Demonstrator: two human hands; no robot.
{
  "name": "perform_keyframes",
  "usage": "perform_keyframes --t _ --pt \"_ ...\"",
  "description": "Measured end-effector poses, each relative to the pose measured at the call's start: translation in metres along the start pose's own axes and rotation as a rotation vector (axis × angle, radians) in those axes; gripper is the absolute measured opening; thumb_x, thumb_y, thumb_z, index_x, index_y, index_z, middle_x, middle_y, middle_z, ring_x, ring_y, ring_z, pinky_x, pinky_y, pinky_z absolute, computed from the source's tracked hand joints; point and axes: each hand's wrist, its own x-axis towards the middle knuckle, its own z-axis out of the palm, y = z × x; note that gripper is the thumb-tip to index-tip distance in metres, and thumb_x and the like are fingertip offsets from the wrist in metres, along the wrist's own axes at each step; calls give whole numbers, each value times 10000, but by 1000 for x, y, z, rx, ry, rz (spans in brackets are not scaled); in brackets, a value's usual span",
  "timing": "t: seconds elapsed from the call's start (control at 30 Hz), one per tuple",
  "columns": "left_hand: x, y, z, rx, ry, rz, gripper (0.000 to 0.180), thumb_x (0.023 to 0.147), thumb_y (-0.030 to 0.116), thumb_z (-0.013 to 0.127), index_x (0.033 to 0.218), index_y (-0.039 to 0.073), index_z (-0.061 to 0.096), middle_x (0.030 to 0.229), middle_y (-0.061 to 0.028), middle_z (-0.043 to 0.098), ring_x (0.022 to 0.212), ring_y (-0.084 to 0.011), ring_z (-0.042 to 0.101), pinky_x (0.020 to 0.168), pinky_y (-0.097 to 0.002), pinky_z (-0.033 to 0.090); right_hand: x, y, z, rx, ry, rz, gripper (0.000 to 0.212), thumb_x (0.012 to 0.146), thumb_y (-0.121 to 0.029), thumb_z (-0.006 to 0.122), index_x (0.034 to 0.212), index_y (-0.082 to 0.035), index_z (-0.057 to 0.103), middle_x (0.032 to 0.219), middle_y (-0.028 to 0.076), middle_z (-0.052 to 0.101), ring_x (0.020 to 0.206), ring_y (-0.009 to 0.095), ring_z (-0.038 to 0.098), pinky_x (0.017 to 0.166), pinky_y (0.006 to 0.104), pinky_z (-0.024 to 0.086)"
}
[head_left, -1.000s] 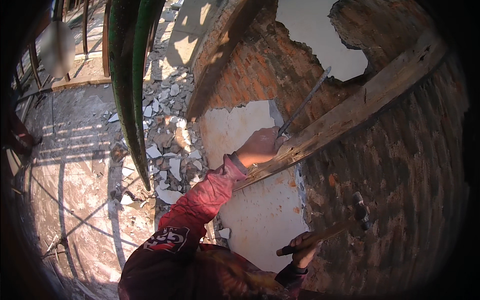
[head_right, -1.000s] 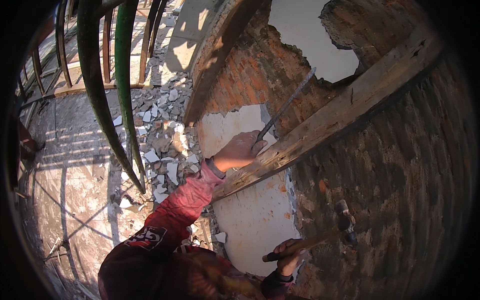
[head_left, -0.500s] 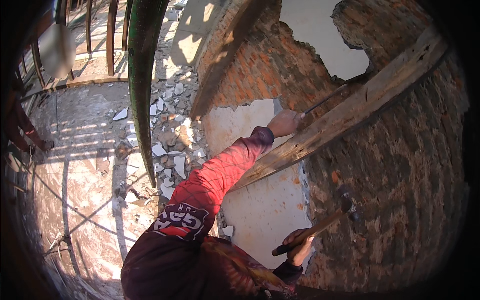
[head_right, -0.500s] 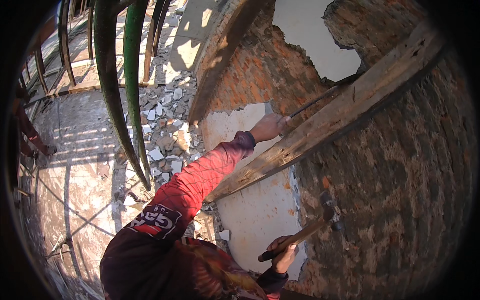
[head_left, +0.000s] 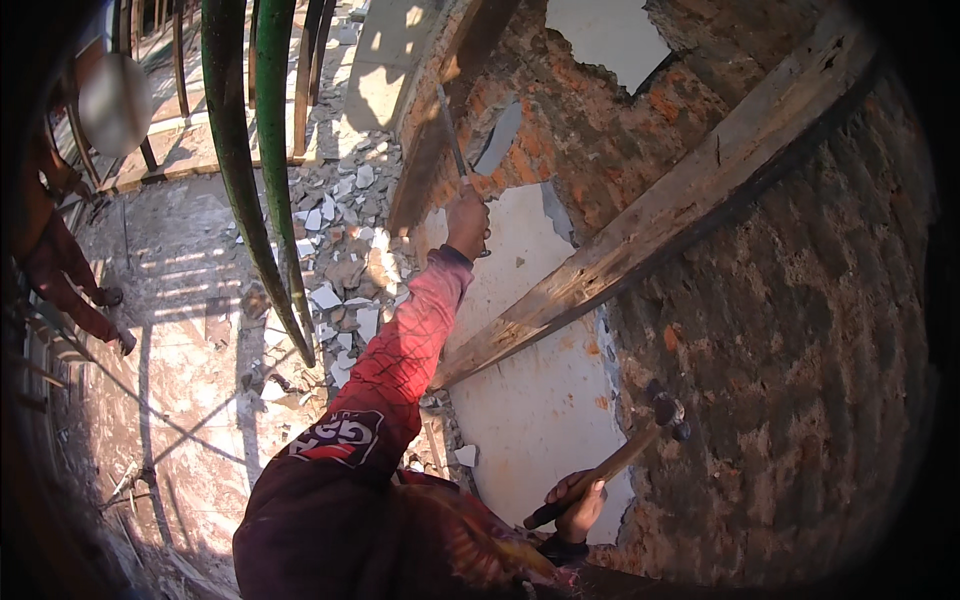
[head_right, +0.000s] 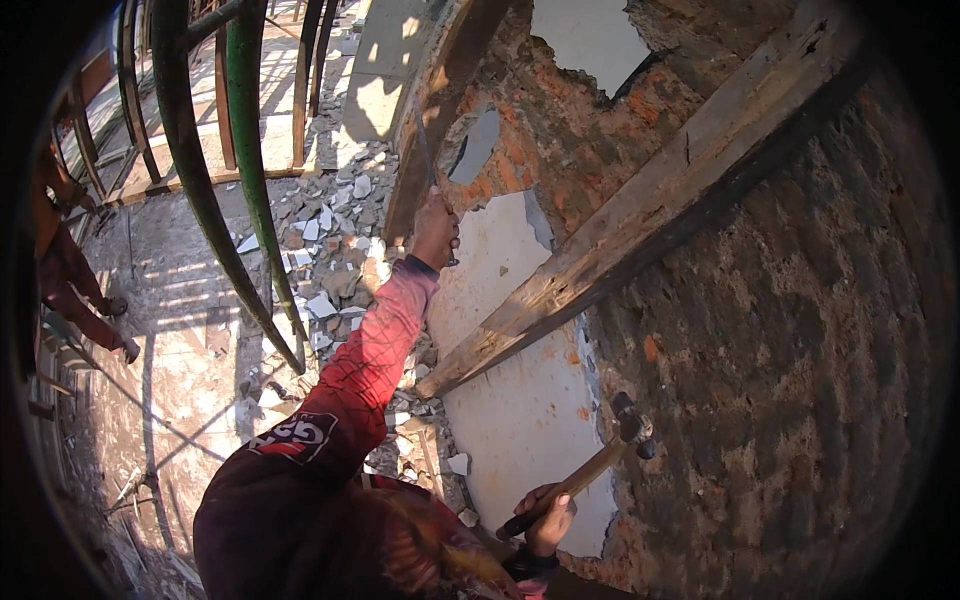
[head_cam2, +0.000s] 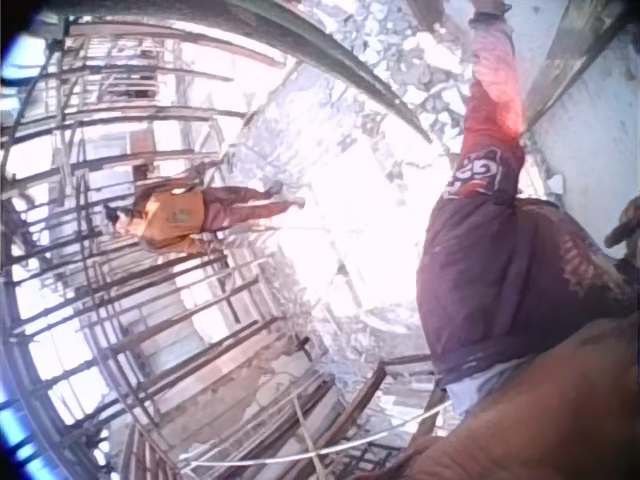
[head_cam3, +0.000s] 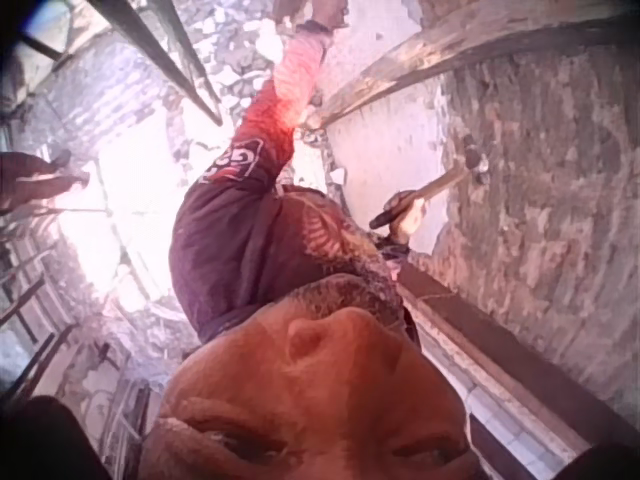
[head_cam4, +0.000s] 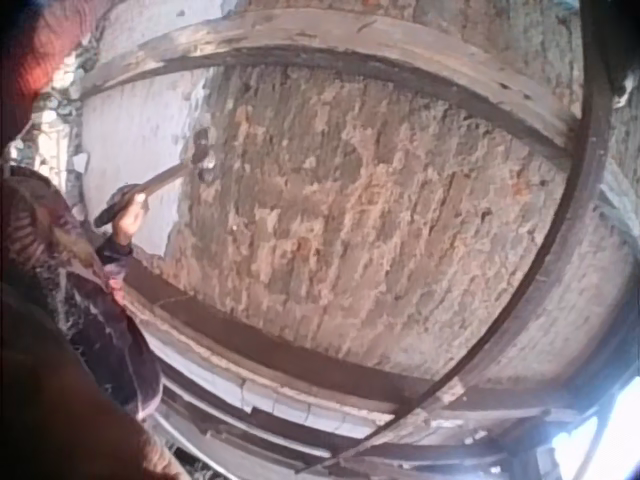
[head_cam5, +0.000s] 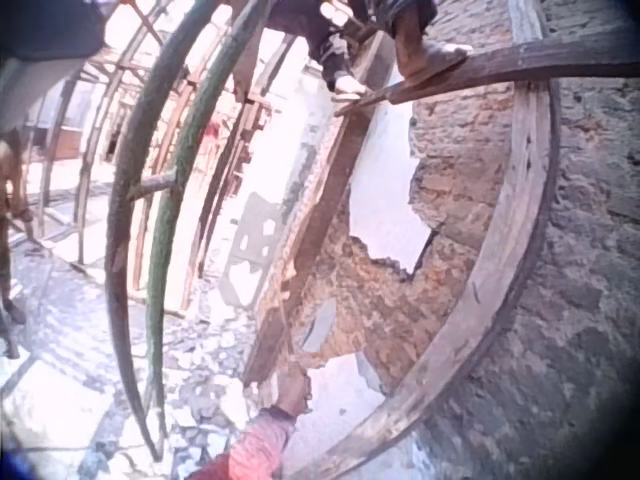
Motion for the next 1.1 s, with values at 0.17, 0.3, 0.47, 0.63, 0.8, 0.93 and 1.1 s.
perform_keyframes --t 0.17,0.3,0.47,0.63,0.8,0.93,1.1 --pt "-95 -17 -28 283 -173 -181 441 970 499 402 721 136 439 556 47 375 408 -72 332 354 -250 275 12 16 -5 84 -20 122 536 936 -557 421 884 -25 456 639 82 483 510 209 517 480 331 466" --pt "-154 -27 -5 300 -396 -319 406 979 466 416 753 129 429 567 60 334 425 -59 282 374 -237 237 29 8 11 169 -120 164 520 948 -524 431 894 -8 459 646 92 497 526 197 519 510 317 456" --pt "-213 -47 -7 291 -521 -415 460 976 508 404 770 98 429 574 47 353 426 -65 313 380 -233 282 31 22 10 162 -200 78 488 941 -502 447 898 -15 444 630 90 477 501 207 508 486 333 466" --pt "-253 -67 -30 479 -542 -213 533 987 518 350 688 82 411 556 10 388 430 -89 399 400 -240 351 21 46 -9 140 -222 -34 430 941 -426 481 900 2 456 642 103 500 514 204 514 497 329 470" --pt "-234 -46 6 571 -547 -61 493 1004 465 333 714 76 420 538 6 399 395 -88 359 378 -247 322 17 60 -31 154 -303 -21 394 935 -385 483 875 4 470 648 108 528 522 205 543 504 317 476" --pt "-206 -9 64 253 -621 -266 424 998 448 354 757 105 417 529 22 373 370 -99 338 349 -253 295 20 62 -49 89 -400 -14 404 933 -388 478 850 7 479 638 102 538 521 190 547 495 304 471" --pt "-171 7 123 29 -717 -395 400 977 477 385 756 145 408 525 32 372 365 -112 352 341 -266 287 22 60 -68 9 -492 11 485 914 -463 488 802 8 487 623 96 544 516 179 550 488 292 463"
